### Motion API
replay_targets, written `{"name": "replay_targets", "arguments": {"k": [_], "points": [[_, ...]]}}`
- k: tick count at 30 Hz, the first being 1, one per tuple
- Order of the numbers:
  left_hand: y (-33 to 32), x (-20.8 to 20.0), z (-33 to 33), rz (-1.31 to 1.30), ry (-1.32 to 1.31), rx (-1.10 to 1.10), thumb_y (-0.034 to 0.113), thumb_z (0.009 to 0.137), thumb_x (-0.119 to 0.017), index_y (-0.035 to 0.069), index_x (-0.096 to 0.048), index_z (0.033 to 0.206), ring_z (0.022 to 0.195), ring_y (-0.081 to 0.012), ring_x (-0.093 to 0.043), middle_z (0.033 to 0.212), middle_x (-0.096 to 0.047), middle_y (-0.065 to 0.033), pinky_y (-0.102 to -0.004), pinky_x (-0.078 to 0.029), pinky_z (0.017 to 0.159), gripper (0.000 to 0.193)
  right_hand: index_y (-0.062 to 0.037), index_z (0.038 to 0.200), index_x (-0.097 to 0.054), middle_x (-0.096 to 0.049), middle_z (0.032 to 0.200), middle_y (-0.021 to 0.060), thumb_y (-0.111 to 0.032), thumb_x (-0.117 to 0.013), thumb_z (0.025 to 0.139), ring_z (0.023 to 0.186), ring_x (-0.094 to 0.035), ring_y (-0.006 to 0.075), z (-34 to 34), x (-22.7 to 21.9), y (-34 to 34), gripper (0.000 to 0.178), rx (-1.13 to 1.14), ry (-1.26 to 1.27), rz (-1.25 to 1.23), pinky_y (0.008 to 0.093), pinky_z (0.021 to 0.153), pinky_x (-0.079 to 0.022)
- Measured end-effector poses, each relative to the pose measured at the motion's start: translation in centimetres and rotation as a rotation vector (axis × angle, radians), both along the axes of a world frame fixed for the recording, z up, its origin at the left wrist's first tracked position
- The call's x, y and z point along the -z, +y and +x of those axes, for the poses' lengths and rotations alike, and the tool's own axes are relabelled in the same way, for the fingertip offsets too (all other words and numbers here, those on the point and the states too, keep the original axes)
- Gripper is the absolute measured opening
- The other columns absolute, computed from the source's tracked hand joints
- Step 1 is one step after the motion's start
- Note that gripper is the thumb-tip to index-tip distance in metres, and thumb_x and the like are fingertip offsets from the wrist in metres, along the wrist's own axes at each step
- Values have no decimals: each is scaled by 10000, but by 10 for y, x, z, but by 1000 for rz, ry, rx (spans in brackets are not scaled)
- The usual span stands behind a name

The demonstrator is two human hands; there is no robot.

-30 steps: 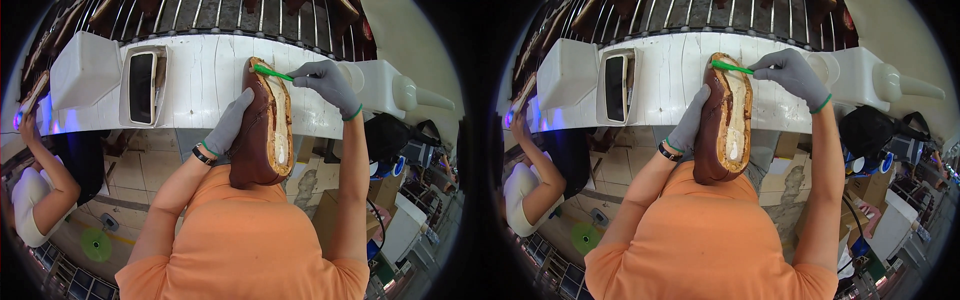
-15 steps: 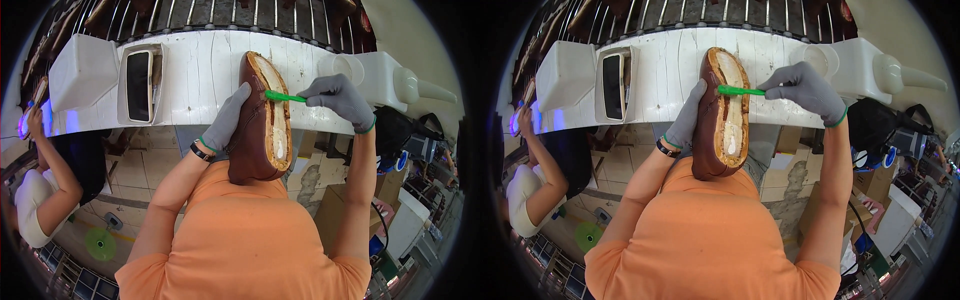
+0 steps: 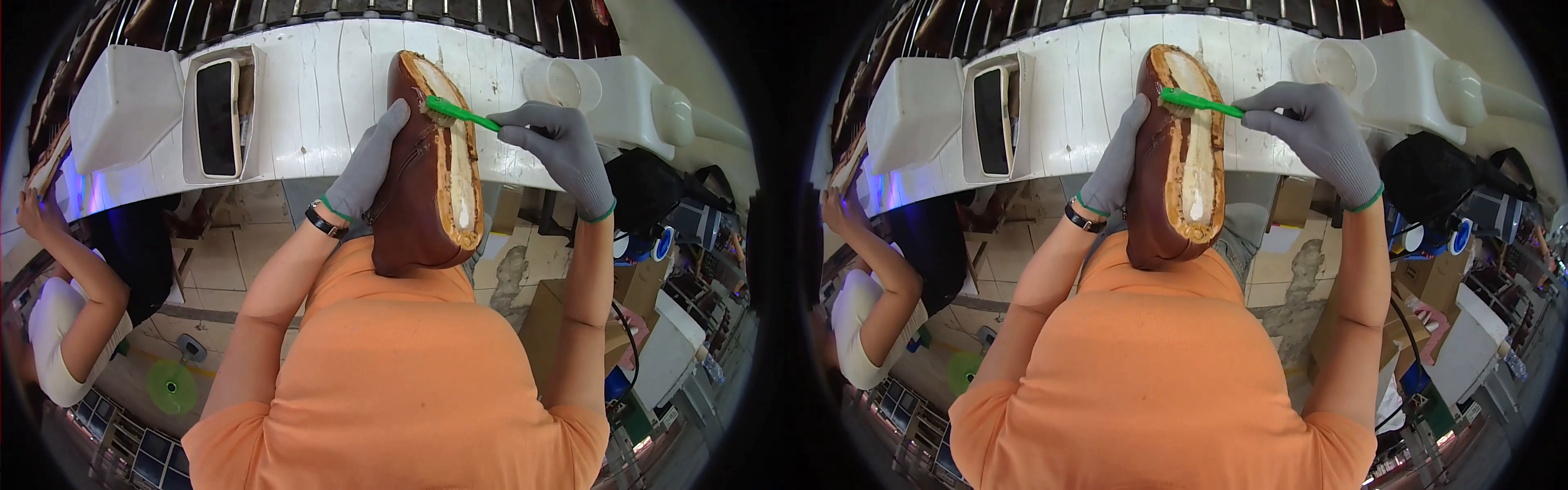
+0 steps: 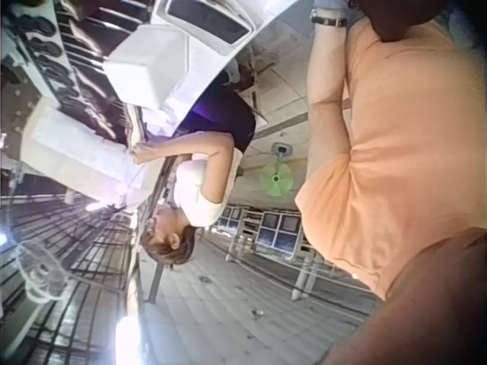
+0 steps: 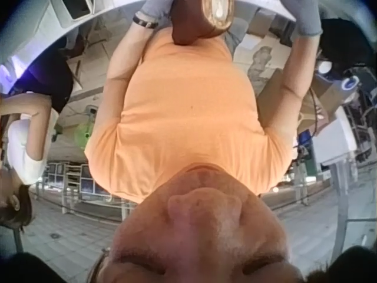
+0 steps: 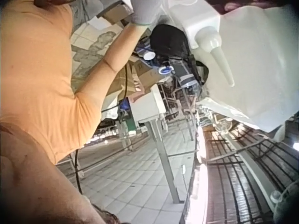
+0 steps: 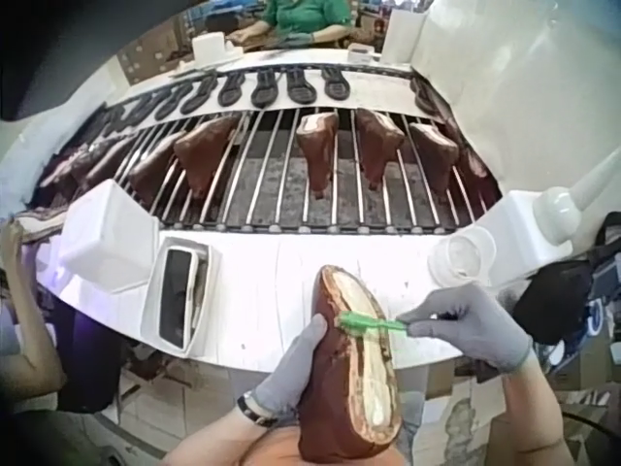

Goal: Applying adhesive to the edges of shoe uppers using a green brush.

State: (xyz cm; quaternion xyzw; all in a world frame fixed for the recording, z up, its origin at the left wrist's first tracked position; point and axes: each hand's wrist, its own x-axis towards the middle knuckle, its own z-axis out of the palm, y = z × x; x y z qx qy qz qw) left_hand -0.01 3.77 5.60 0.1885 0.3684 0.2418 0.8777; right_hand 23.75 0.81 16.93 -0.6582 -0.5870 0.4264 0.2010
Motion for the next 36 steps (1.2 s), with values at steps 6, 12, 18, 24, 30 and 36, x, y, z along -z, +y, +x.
{"name": "replay_targets", "arguments": {"k": [6,12,18,24,30,36], "points": [[-2,-9,1,-47,-59,-50,466,1033,-449,-11,-496,1366,1069,-170,-632,1257,-621,-105,-316,-509,976,584,19,1005,-750,-696,802,46,-87,-751,827,727,-567,73,6,-23,-17,207,-265,393,-164,231,668,-453],[-1,-10,-2,-148,-99,9,569,979,-494,15,-447,1412,1116,-238,-636,1284,-611,-153,-373,-525,979,704,-54,1028,-756,-697,837,81,-95,-697,844,736,-653,165,41,-12,-42,197,441,-395,179,311,653,-484],[-2,7,-8,-82,-145,48,598,971,-496,19,-447,1410,1115,-225,-630,1289,-601,-152,-357,-527,971,729,-132,1034,-714,-676,902,107,-235,-634,900,831,-668,322,54,45,-45,187,498,-975,293,426,722,-527],[-6,12,-7,-76,-80,52,687,948,-428,63,-421,1454,1150,-261,-630,1330,-591,-145,-383,-526,994,803,-81,1048,-750,-680,763,131,-234,-684,873,681,-664,248,72,57,-42,241,542,-682,307,344,639,-495],[1,10,-6,32,30,60,618,970,-474,42,-449,1424,1117,-233,-636,1298,-608,-133,-365,-518,989,734,17,986,-758,-599,630,-9,-160,-704,829,601,-482,61,60,15,-62,242,655,42,-150,223,548,-358],[-1,7,-3,65,23,21,527,1014,-457,-48,-522,1314,1042,-159,-630,1195,-635,-120,-296,-529,915,651,27,978,-762,-637,726,33,-57,-742,776,616,-531,70,3,-19,-77,220,217,389,-60,226,538,-373]]}}
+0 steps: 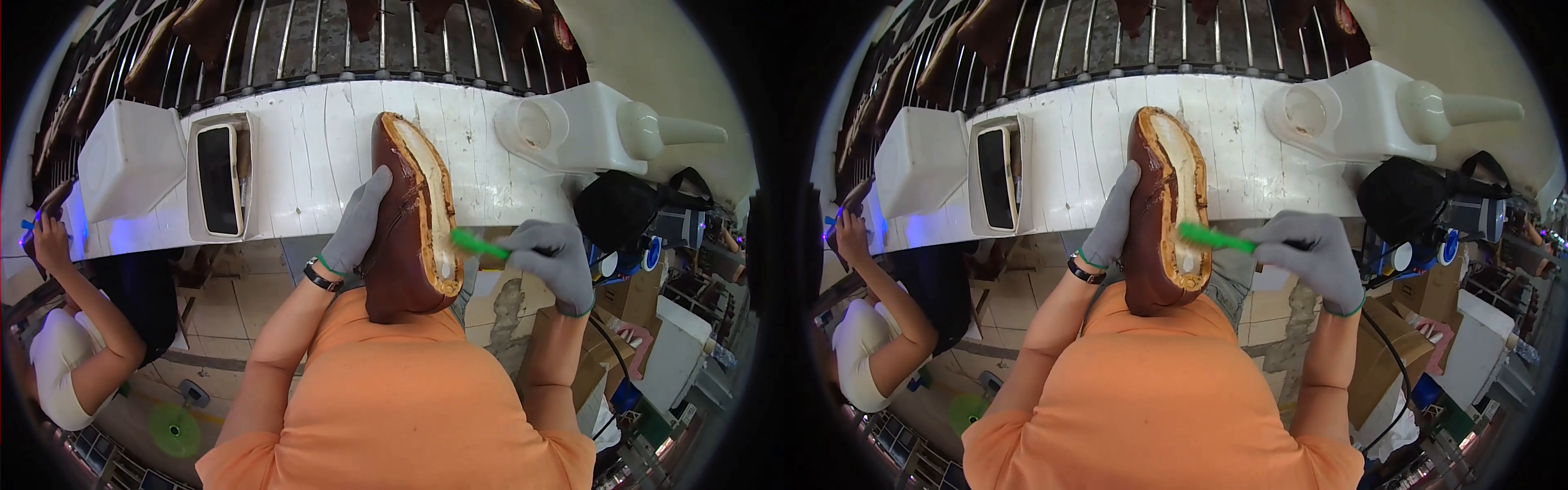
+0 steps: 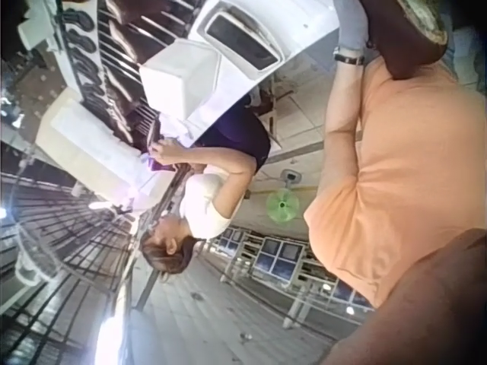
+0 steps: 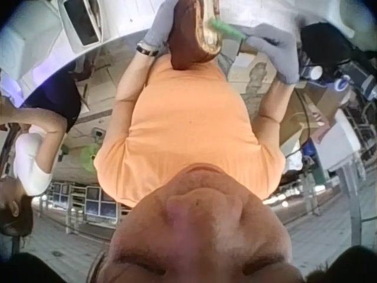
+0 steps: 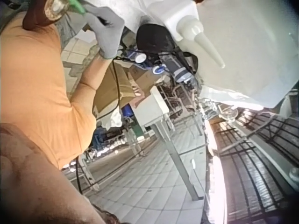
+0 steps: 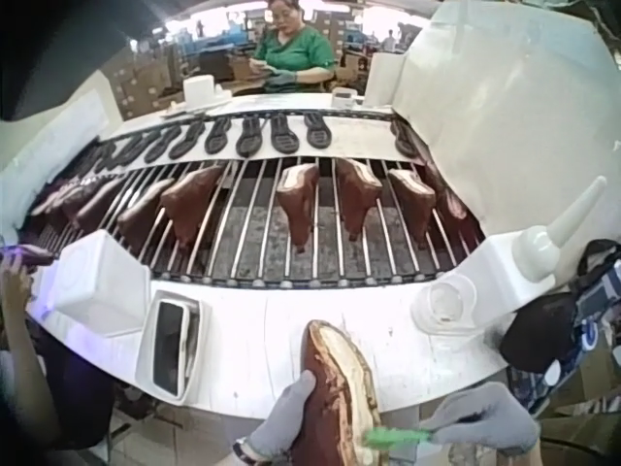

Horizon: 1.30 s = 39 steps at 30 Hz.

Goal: Applying adhesive to the edges of shoe uppers using a green brush.

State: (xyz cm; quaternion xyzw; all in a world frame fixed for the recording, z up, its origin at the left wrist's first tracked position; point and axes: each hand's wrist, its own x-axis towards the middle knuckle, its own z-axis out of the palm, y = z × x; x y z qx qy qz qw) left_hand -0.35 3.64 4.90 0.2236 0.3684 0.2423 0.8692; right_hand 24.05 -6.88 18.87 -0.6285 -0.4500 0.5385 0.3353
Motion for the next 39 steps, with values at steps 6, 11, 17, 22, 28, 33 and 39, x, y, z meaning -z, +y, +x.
{"name": "replay_targets", "arguments": {"k": [6,11,17,22,28,33,39], "points": [[1,5,1,77,43,-2,516,1021,-450,-38,-492,1360,1083,-169,-615,1247,-618,-128,-305,-505,958,651,2,1009,-765,-656,779,45,-52,-756,797,642,-516,61,-19,-7,10,218,-95,-188,-55,228,562,-369],[0,4,2,102,71,-5,538,1017,-443,-72,-523,1327,1048,-148,-614,1217,-631,-127,-285,-504,927,689,-14,999,-762,-652,736,48,-145,-754,833,605,-479,75,-17,14,40,211,-25,-446,6,260,555,-384],[1,0,2,28,16,5,559,1010,-445,-68,-533,1323,1058,-157,-608,1227,-628,-124,-286,-491,943,707,-7,962,-764,-662,746,43,-125,-771,813,619,-494,73,-5,8,48,191,-253,-259,25,256,569,-390],[0,1,3,71,73,1,585,997,-453,-67,-537,1320,1081,-158,-596,1230,-628,-125,-297,-473,964,732,12,963,-761,-693,778,66,-62,-787,789,709,-583,74,11,-17,43,191,-451,-66,-68,247,656,-462],[1,3,3,81,72,8,593,993,-454,-69,-553,1299,1067,-156,-592,1216,-631,-126,-293,-470,959,736,-5,944,-768,-677,744,21,-71,-756,816,670,-535,47,0,11,68,145,-193,-360,-52,238,611,-429],[1,0,1,122,123,5,571,994,-468,-65,-567,1278,1033,-151,-592,1181,-636,-117,-288,-472,935,704,2,935,-764,-705,755,53,-76,-807,774,719,-615,75,10,-14,61,184,-472,-158,-45,245,672,-486],[0,-5,4,77,71,-18,557,995,-475,-69,-560,1284,1032,-151,-592,1179,-639,-116,-288,-470,937,695,-5,937,-771,-687,739,31,-70,-780,794,666,-549,59,6,-1,67,158,-301,-227,-54,238,614,-439]]}}
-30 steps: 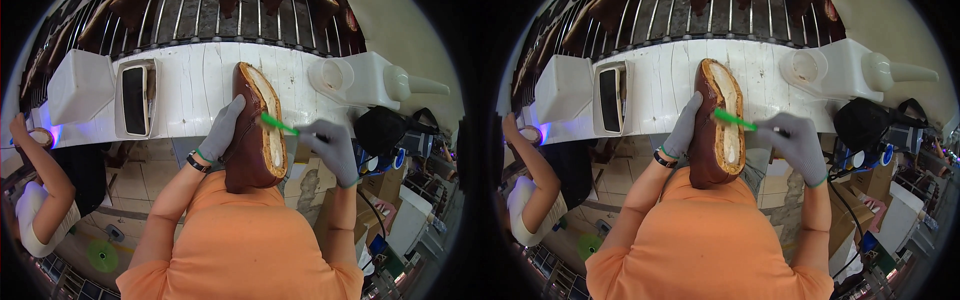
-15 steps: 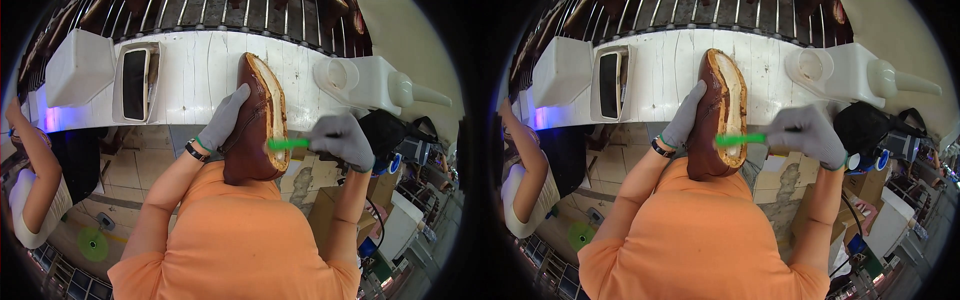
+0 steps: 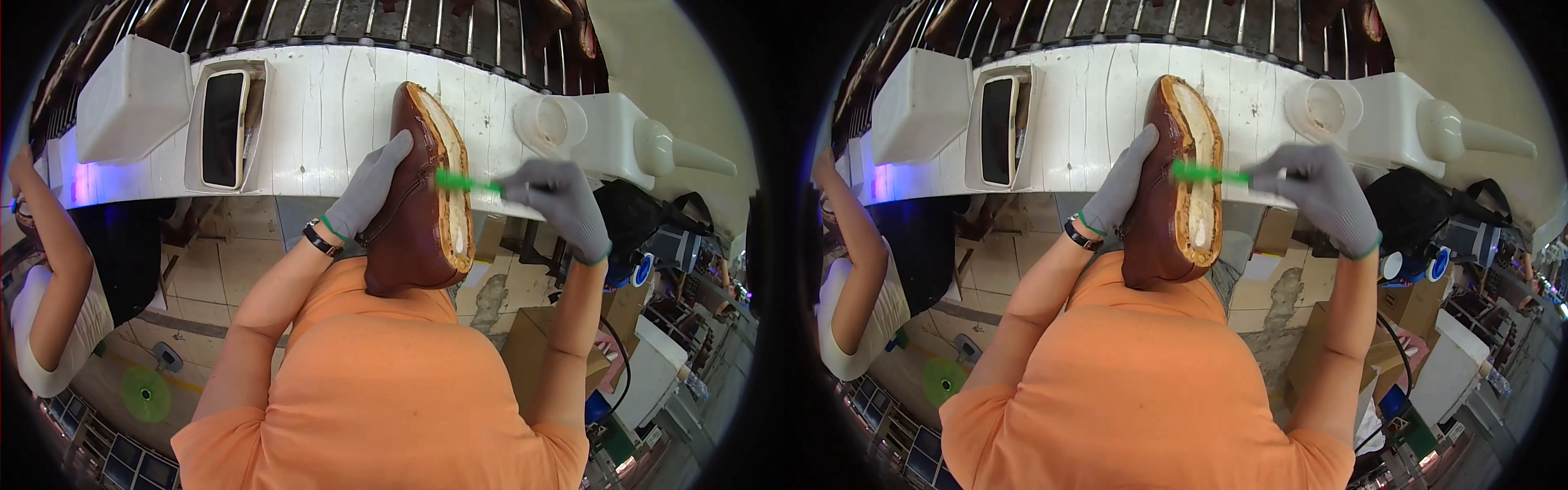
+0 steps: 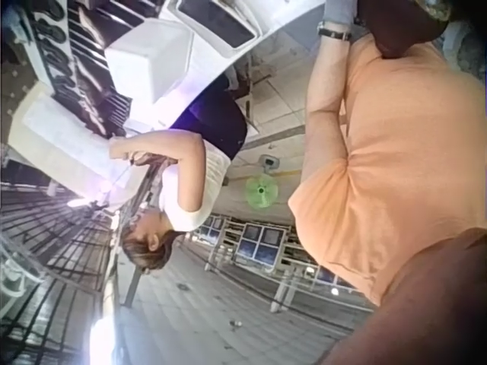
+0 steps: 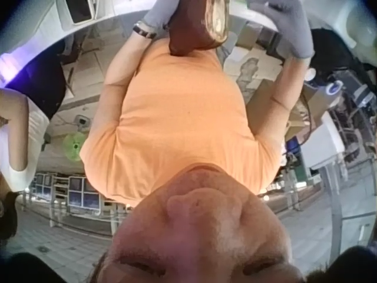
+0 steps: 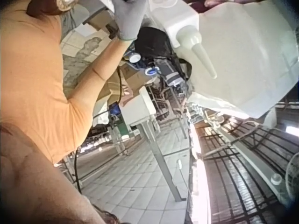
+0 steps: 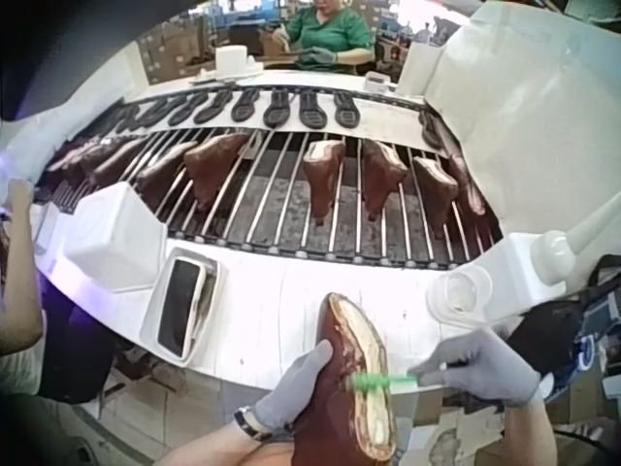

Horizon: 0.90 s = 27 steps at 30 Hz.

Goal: Applying adhesive to the edges of shoe uppers using a green brush.

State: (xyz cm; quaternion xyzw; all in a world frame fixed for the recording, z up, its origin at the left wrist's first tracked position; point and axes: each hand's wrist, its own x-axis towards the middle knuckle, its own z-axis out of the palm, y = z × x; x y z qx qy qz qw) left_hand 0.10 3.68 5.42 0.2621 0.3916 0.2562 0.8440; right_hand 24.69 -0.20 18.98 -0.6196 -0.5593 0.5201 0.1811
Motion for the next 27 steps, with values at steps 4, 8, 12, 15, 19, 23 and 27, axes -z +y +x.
{"name": "replay_targets", "arguments": {"k": [4,8,12,15,19,23,27], "points": [[0,-4,-2,15,24,4,558,995,-471,-73,-546,1309,1044,-155,-593,1203,-634,-121,-287,-469,945,708,-22,952,-778,-663,710,2,-88,-783,798,640,-485,40,-1,11,8,168,47,-83,32,242,565,-378],[2,-5,-5,32,60,41,577,983,-479,-71,-534,1331,1066,-163,-589,1220,-626,-132,-286,-462,957,738,-9,939,-773,-677,749,30,-96,-808,774,677,-543,71,5,-5,-1,190,-126,67,-55,248,622,-422],[3,-5,-5,24,97,85,601,968,-486,-66,-537,1332,1073,-172,-588,1221,-625,-135,-289,-460,957,762,19,927,-759,-694,783,70,-78,-820,755,722,-614,128,9,-17,0,207,-256,130,-120,274,690,-476],[2,-5,-5,42,112,86,606,964,-487,-64,-540,1330,1069,-179,-593,1226,-623,-139,-301,-465,954,765,19,928,-760,-701,792,71,-69,-824,750,733,-627,132,10,-18,4,209,-316,140,-126,271,698,-485],[3,-9,-5,-11,26,111,599,962,-494,-59,-532,1340,1083,-190,-606,1253,-618,-150,-320,-475,964,759,15,931,-763,-708,795,74,-55,-829,742,741,-635,132,11,-16,9,212,-332,164,-132,267,701,-490],[11,-20,-6,-53,5,142,582,967,-499,-46,-506,1366,1099,-194,-614,1268,-617,-149,-327,-480,979,744,20,937,-763,-716,807,74,-42,-832,737,744,-638,128,6,-17,23,221,-386,196,-137,267,691,-492],[20,-31,-6,-131,-97,210,587,973,-483,-13,-486,1378,1119,-193,-608,1282,-606,-123,-316,-468,1006,724,36,928,-758,-715,800,72,-6,-836,721,728,-637,116,0,-27,38,225,-429,250,-50,263,666,-494]]}}
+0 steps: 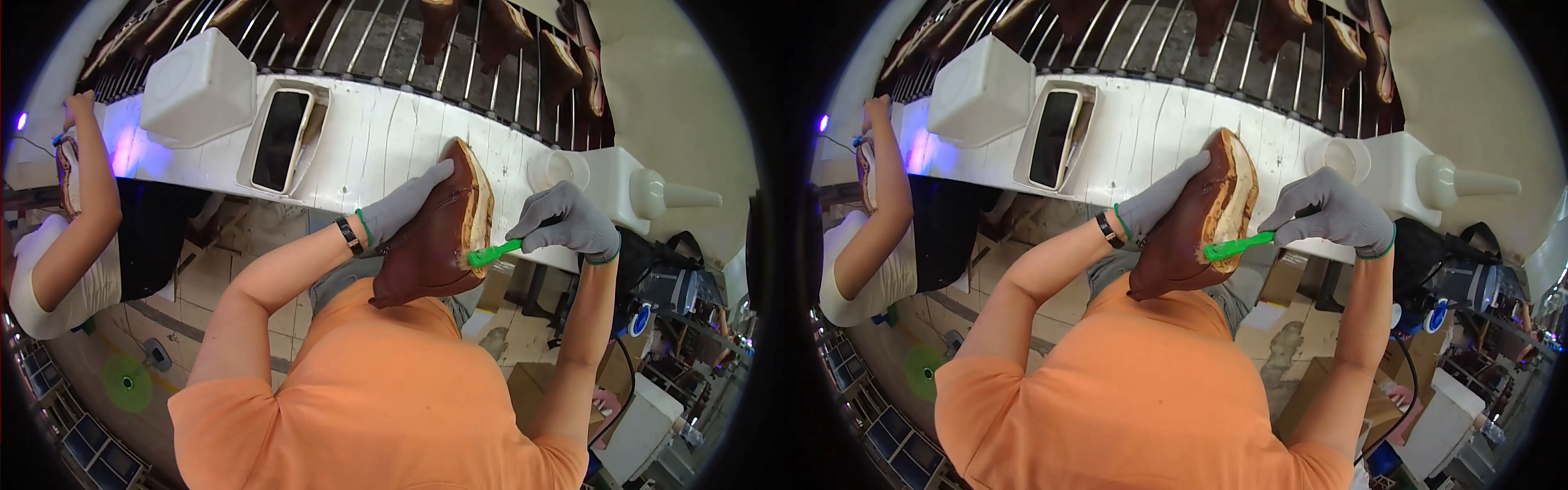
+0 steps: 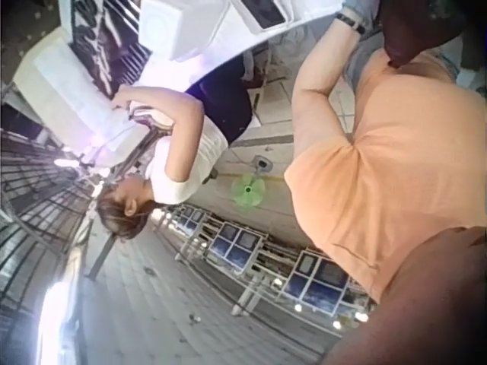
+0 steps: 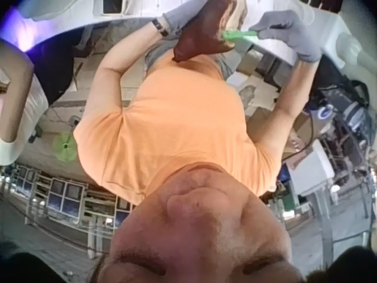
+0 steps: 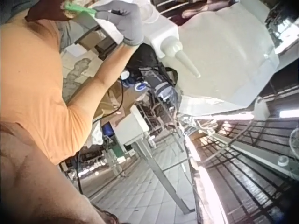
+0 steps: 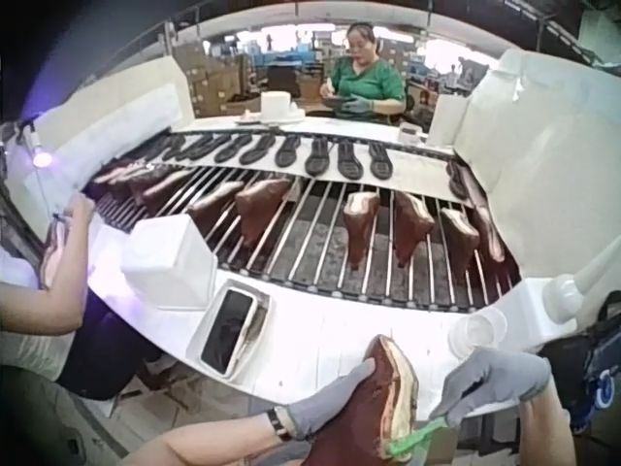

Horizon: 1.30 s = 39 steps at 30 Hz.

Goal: Applying adhesive to the edges of shoe uppers using a green brush.

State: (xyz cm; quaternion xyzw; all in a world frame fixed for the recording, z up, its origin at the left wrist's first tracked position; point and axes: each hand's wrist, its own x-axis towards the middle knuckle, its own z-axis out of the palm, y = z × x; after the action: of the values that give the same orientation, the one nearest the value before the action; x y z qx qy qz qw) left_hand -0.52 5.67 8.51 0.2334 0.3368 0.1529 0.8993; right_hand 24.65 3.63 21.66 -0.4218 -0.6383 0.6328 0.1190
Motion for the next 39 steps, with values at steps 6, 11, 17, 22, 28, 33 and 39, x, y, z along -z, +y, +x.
{"name": "replay_targets", "arguments": {"k": [6,11,17,22,28,33,39], "points": [[-7,1,7,-17,-322,-10,475,1049,-407,52,-427,1435,1192,-169,-575,1350,-565,-92,-305,-434,1078,574,34,926,-757,-715,798,75,5,-843,708,720,-636,107,-10,-18,19,236,-54,10,51,253,655,-494],[-29,-13,10,471,-223,-62,430,1016,-498,48,-486,1335,1129,-169,-593,1271,-587,-82,-286,-447,1041,499,33,933,-759,-720,805,84,-9,-843,711,711,-640,114,-18,-24,33,241,-128,56,110,255,649,-497],[-59,-70,5,1158,194,85,294,936,-630,130,-623,1120,1035,-251,-623,1080,-641,-83,-316,-509,898,246,33,918,-765,-723,782,110,-53,-867,680,677,-654,145,-28,-22,46,273,-118,134,75,262,612,-494],[-55,-79,-10,1101,54,304,322,946,-611,121,-596,1163,1058,-239,-614,1121,-625,-80,-315,-501,918,296,37,914,-767,-721,765,120,-57,-878,662,656,-651,152,-29,-18,51,290,-114,120,49,268,593,-490],[-55,-64,-16,1036,-55,429,356,958,-588,110,-564,1215,1086,-225,-604,1171,-607,-76,-313,-493,941,357,23,951,-764,-733,815,82,-16,-825,738,736,-651,109,-23,-15,42,226,-158,108,64,252,660,-498],[-52,-58,-18,959,-109,480,384,967,-569,101,-537,1258,1109,-214,-595,1212,-592,-72,-311,-486,961,407,-3,958,-772,-716,784,47,-60,-822,754,720,-605,80,-24,-19,23,218,80,-29,188,241,652,-477],[-50,-56,-21,879,-139,523,417,979,-546,89,-504,1309,1137,-200,-584,1261,-574,-69,-309,-477,984,467,-5,960,-771,-713,782,41,-63,-812,765,727,-589,72,-32,-18,25,207,132,-1,210,235,661,-471]]}}
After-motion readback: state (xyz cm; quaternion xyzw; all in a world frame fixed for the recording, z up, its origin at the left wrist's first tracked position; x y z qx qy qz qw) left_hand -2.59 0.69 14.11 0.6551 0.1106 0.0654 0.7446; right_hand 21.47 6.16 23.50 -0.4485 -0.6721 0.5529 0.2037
